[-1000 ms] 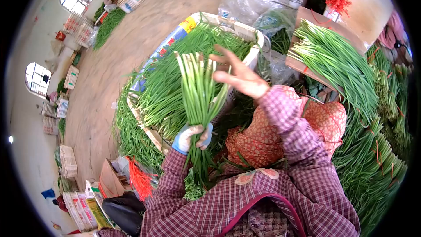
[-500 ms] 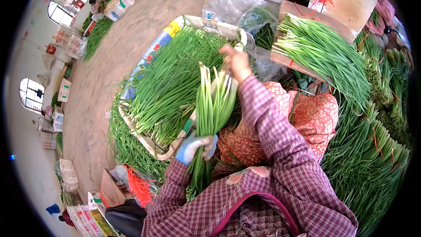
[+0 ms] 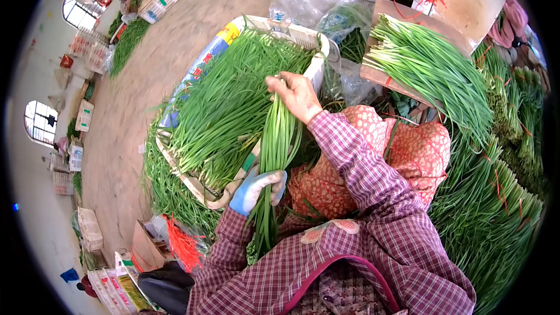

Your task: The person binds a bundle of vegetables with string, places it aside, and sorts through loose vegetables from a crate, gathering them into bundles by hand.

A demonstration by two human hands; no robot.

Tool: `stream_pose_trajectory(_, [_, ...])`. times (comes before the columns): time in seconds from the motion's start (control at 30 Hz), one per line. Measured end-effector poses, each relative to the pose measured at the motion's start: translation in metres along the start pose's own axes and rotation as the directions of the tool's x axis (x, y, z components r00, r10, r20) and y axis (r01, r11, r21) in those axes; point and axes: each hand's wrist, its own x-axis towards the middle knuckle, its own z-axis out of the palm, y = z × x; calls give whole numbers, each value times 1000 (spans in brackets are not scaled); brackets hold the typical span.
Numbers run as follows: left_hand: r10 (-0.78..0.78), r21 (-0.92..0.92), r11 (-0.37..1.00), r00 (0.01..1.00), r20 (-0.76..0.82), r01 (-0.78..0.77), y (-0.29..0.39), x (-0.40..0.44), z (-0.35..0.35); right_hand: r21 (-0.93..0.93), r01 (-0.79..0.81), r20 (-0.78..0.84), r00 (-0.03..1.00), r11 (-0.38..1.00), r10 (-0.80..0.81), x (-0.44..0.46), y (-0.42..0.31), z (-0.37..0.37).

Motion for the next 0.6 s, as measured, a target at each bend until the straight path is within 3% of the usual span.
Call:
stream_pose_trajectory(0.03, [19, -24, 1000, 998, 54, -18, 1, 2, -1, 57, -67, -1, 998, 996, 67, 5, 8, 3])
stream_pose_trajectory(0.1, [21, -30, 999, 999, 49, -19, 4, -1, 1, 382, -167, -94, 971, 909, 218, 10, 17, 8])
stream_pose_trajectory(0.17, [-98, 230, 967, 993, -65, 110, -4, -9, -2, 536, -344, -206, 833, 771, 514, 26, 9, -35])
stream_pose_trajectory(0.2, [-42, 140, 989, 996, -73, 52, -5, -14, 3, 555, -287, -236, 846, 781, 478, 36, 16, -59])
stream_pose_trajectory(0.3, [52, 195, 981, 979, -198, -13, 4, -12, -1, 565, -136, -228, 922, 814, 313, 35, 14, -85])
stream_pose_trajectory(0.33, [91, 196, 980, 966, -242, -43, 7, -9, -1, 453, -148, -231, 933, 879, 276, 27, 1, -78])
stream_pose_trajectory(0.4, [171, 197, 974, 935, -312, -112, 14, 7, -6, 347, -344, 50, 936, 872, 349, 5, -18, -59])
stream_pose_trajectory(0.43, [238, 236, 958, 907, -348, -161, 16, 18, -4, 311, -377, 245, 919, 872, 309, -12, -16, -47])
stream_pose_trajectory(0.5, [513, 406, 837, 784, -349, -367, 11, 44, 1, 218, -343, 407, 883, 914, 234, -40, -2, -8])
stream_pose_trajectory(0.53, [593, 557, 757, 717, -365, -342, 10, 54, 5, 220, -212, 413, 905, 952, 106, -46, 18, 15])
stream_pose_trajectory(0.57, [592, 558, 757, 719, -363, -341, 7, 57, 15, 238, -175, 370, 926, 955, 77, -53, -8, 23])
stream_pose_trajectory(0.6, [622, 740, 645, 693, -363, -191, 5, 59, 25, 254, -188, 296, 949, 949, 109, -52, -6, 29])
